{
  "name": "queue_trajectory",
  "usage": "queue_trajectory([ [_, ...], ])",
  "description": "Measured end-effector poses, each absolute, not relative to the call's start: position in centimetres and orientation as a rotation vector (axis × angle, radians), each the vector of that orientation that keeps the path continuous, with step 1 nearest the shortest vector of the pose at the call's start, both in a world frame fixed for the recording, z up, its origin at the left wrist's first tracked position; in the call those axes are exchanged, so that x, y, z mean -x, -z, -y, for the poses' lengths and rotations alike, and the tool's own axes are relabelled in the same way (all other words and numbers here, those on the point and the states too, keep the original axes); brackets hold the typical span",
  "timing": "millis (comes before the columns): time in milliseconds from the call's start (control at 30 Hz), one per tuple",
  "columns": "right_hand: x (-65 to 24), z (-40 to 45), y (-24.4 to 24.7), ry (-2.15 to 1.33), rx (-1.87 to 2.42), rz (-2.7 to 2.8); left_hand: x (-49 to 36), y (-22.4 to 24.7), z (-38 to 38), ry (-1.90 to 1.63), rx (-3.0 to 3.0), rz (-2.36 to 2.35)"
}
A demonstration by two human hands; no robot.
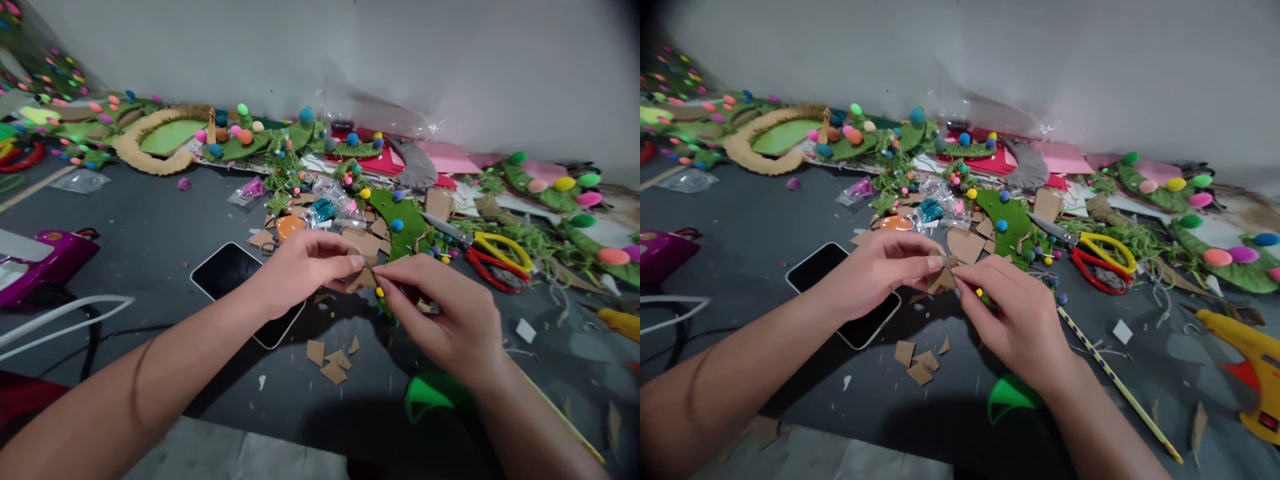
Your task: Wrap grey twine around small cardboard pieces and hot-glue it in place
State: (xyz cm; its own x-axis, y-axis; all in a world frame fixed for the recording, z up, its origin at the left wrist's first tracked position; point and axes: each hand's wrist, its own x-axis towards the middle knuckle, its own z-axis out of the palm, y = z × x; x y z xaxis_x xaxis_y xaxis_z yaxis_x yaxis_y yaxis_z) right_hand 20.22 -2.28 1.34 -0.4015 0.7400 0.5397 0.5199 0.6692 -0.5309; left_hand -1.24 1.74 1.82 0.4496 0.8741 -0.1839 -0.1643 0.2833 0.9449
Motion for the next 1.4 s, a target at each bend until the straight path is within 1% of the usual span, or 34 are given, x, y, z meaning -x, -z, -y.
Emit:
queue_trajectory([
  [100,-20.6,2.2,-1.4,-0.305,0.932,2.161,1.3,-1.8,-1.7,-0.826,-1.048,-0.79],
  [200,-20.8,2.2,-1.5,-0.336,0.917,2.163,1.5,-1.8,-1.7,-0.8,-1.069,-0.756],
  [367,-20.8,1.9,-1.9,-0.582,1.001,2.144,1.7,-2.4,-1.6,-0.709,-1.175,-0.73],
  [533,-21.2,1.4,-2.0,-0.746,1.018,2.297,1.8,-3.1,-1.3,-0.473,-1.405,-0.778],
  [667,-21.5,1.2,-1.7,-0.683,1.064,2.391,1.4,-3.1,-0.8,-0.304,-1.627,-0.885],
  [767,-21.3,1.3,-1.6,-0.586,1.174,2.348,1.1,-2.6,-0.4,-0.266,-1.776,-0.983],
  [933,-20.3,1.9,-2.2,-0.677,1.303,2.175,0.8,-2.0,-0.4,-0.328,-1.86,-1.112],
  [1167,-19.7,2.5,-2.9,-0.806,1.324,2.103,0.7,-2.0,-0.8,-0.47,-1.825,-1.156],
  [1267,-19.8,2.6,-2.7,-0.712,1.247,2.125,0.7,-2.1,-0.9,-0.611,-1.65,-1.111],
  [1400,-20.2,2.6,-2.1,-0.422,1.081,2.211,0.8,-2.4,-1.1,-0.779,-1.419,-1.048],
])
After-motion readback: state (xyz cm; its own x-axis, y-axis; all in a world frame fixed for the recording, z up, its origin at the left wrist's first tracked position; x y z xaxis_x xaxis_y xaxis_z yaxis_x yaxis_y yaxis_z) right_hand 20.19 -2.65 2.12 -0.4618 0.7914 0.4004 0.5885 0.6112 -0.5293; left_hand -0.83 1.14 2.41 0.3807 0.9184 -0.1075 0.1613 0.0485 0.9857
